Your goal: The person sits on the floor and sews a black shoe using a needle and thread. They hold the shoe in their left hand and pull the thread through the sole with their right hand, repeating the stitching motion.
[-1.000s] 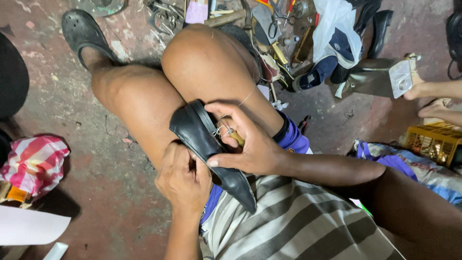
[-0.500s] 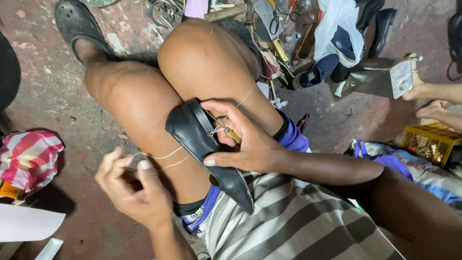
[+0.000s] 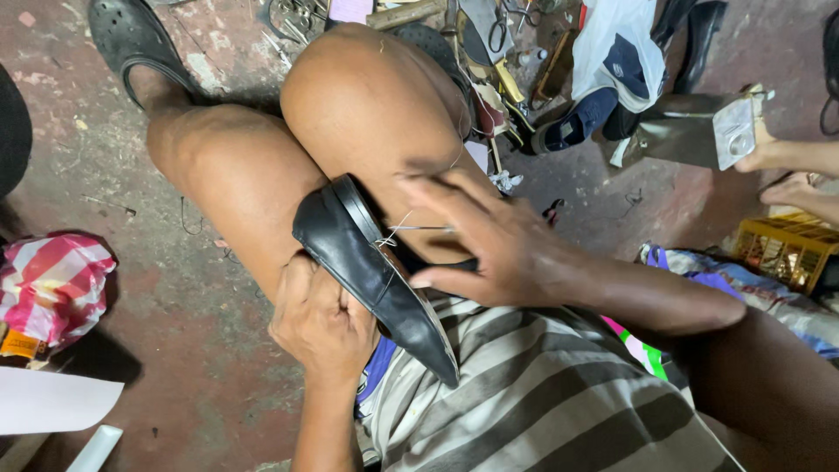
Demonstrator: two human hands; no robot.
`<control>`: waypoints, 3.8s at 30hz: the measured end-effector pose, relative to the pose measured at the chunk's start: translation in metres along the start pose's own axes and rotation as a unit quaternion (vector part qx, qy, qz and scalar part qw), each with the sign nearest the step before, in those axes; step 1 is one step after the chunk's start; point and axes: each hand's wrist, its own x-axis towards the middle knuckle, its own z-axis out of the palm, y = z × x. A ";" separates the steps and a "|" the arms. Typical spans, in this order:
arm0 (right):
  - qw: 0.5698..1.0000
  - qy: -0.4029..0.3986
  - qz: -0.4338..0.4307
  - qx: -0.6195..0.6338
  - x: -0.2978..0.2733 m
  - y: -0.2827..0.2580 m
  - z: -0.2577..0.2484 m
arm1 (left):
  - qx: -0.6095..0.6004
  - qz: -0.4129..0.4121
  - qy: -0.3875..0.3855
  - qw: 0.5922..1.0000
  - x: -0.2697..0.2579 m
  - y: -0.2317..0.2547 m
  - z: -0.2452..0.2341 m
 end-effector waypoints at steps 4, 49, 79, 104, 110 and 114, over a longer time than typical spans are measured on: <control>0.998 0.001 -0.047 0.030 0.014 0.001 0.008 | -0.238 -0.104 0.084 0.962 -0.001 -0.002 0.003; 0.855 0.102 -0.039 0.507 0.019 0.026 0.033 | -0.432 -0.096 0.010 0.897 -0.025 -0.051 0.075; 0.963 0.178 -0.050 0.195 0.069 -0.011 -0.035 | -0.720 -0.185 0.125 0.657 -0.032 -0.096 0.057; 0.940 0.288 -0.169 0.064 0.078 0.028 -0.047 | -0.536 -0.176 -0.002 0.826 0.048 -0.188 0.100; 0.943 0.259 -0.189 0.092 0.083 0.030 -0.043 | -0.625 -0.250 0.004 0.739 0.063 -0.153 0.070; 0.941 0.263 -0.203 0.062 0.080 0.030 -0.047 | -0.624 -0.183 -0.007 0.759 0.083 -0.144 0.057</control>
